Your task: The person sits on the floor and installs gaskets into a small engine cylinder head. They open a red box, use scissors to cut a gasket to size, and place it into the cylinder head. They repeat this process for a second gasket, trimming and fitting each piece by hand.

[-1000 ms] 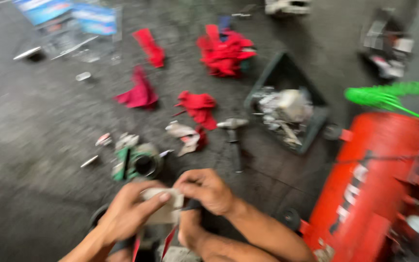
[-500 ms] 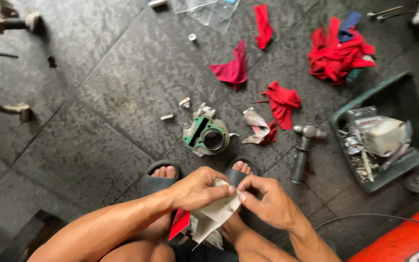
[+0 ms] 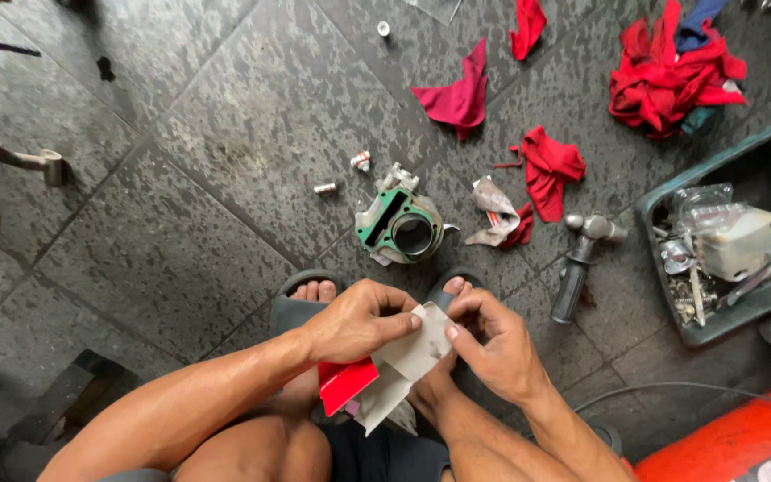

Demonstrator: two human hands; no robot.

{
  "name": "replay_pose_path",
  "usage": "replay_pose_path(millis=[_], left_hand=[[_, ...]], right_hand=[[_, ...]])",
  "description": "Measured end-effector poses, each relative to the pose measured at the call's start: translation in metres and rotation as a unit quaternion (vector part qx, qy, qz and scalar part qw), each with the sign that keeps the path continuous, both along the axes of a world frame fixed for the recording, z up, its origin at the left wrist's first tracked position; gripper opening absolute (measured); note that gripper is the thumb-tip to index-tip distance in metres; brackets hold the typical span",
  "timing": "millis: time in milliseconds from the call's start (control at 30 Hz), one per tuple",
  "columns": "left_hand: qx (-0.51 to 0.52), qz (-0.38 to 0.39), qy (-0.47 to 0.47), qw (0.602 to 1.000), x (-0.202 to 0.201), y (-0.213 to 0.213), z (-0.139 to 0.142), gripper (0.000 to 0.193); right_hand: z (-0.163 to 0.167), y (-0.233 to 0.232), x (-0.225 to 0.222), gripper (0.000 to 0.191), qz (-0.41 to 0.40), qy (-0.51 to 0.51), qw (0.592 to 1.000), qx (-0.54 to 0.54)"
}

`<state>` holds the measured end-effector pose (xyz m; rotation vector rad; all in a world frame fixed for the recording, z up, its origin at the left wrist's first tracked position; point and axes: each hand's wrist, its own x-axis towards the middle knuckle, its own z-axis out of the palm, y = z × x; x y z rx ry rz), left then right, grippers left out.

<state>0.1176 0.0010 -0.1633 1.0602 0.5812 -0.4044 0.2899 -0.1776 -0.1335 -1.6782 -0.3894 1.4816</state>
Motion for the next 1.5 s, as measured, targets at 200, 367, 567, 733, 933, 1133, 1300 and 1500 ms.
replay_pose_path(millis=[200, 367, 567, 733, 933, 1133, 1300, 1500], left_hand=[[0.019, 0.044, -0.039, 0.998, 0.012, 0.004, 0.019, 0.028], [0.174, 0.021, -0.105, 0.979, 0.02, 0.008, 0.032, 0.024], [0.223, 0.007, -0.149, 0.963, 0.026, 0.008, 0.04, 0.017], [0.243, -0.015, -0.148, 0.958, 0.026, 0.007, 0.042, 0.018], [0.24, 0.002, -0.17, 0.956, 0.023, 0.009, 0.038, 0.02], [0.236, -0.013, -0.148, 0.96, 0.012, 0.006, 0.038, 0.025], [0.246, 0.007, -0.156, 0.957, -0.004, 0.004, 0.04, 0.02], [0.259, 0.02, -0.139, 0.956, -0.022, -0.001, 0.044, 0.019]], right_hand=[[0.028, 0.035, 0.006, 0.026, 0.137, -0.361, 0.908, 0.159], [0.031, 0.04, 0.009, 0.025, 0.147, -0.356, 0.91, 0.153], [0.029, 0.033, 0.01, 0.023, 0.116, -0.324, 0.926, 0.152], [0.029, 0.033, 0.009, 0.019, 0.098, -0.315, 0.934, 0.138], [0.027, 0.037, 0.005, 0.017, 0.103, -0.292, 0.945, 0.108], [0.024, 0.038, 0.001, 0.013, 0.124, -0.244, 0.955, 0.117], [0.018, 0.04, -0.005, 0.009, 0.139, -0.192, 0.963, 0.132], [0.014, 0.042, -0.016, 0.008, 0.149, -0.162, 0.966, 0.133]])
